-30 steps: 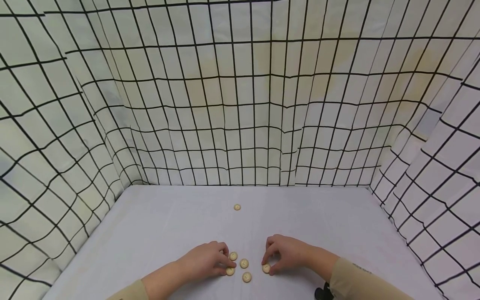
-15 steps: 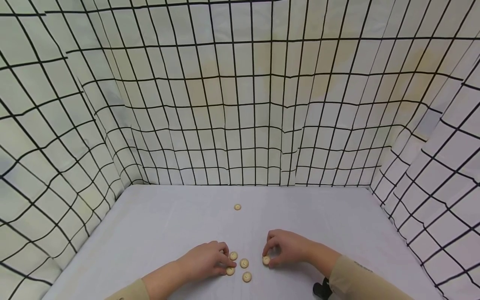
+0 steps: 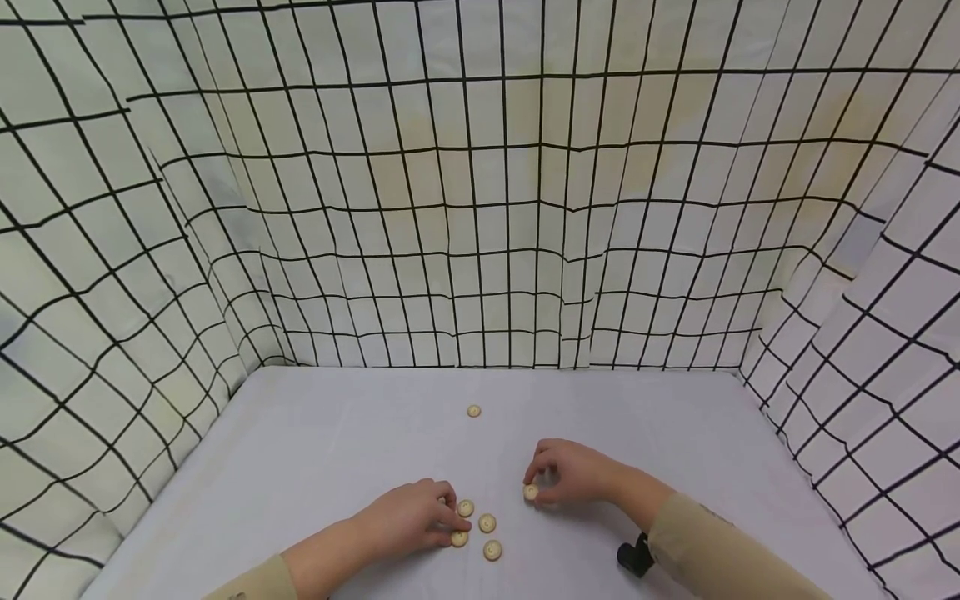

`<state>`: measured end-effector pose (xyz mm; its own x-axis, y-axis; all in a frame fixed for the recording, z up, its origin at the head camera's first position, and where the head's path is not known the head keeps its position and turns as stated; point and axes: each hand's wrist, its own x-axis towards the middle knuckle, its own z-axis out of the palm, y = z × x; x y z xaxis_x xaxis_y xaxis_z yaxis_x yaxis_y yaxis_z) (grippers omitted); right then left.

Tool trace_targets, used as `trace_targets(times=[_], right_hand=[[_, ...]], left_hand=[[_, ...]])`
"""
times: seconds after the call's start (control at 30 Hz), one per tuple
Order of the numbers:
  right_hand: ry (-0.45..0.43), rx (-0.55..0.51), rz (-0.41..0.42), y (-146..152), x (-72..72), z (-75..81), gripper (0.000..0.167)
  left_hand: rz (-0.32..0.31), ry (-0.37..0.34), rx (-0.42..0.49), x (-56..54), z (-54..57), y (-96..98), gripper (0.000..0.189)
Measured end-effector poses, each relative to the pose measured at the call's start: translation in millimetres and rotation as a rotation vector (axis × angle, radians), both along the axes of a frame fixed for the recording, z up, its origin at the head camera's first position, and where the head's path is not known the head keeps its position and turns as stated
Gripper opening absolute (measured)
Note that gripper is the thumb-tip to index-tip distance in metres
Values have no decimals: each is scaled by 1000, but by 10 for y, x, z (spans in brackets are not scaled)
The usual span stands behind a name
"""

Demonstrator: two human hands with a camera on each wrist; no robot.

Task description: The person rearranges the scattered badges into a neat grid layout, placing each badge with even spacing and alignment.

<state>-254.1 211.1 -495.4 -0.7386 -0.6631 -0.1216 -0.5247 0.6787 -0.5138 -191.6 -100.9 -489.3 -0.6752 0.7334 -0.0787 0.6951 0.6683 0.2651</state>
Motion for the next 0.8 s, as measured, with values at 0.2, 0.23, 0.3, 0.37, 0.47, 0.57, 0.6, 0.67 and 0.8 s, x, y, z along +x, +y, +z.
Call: trace_targets(times=[0.2,0.23,0.3,0.37,0.47,0.57,0.6,0.67,0.8], right_hand=[[0,-3,-43,-45,-112,4,21],[5,-5,-48,-50,-132,3,22],[12,-10,-58,-55,-171,-3,22],[12,-17,-74,-58,-210,-11,22],[-1,-34,-100,-63,-265,-21,22],[-15,-45,-133,-77,-313,-30,21],[-18,-43,-147,-85,-328,-34,21],[-15,-39,-167,-103,-362,-47,20],[-14,-31,-213,-148,-433,-57,19]], left_hand=[[5,0,-4,-2,13,-17,28],[4,3,-4,-5,5,-20,28],[5,4,0,-11,-5,-23,28],[6,3,2,-12,-7,-23,28],[7,-1,5,-11,-9,-16,28],[7,-3,3,-11,-18,-8,27],[5,-1,2,-12,-22,-7,27],[3,0,1,-13,-29,-4,27],[-3,3,3,-20,-38,2,28]])
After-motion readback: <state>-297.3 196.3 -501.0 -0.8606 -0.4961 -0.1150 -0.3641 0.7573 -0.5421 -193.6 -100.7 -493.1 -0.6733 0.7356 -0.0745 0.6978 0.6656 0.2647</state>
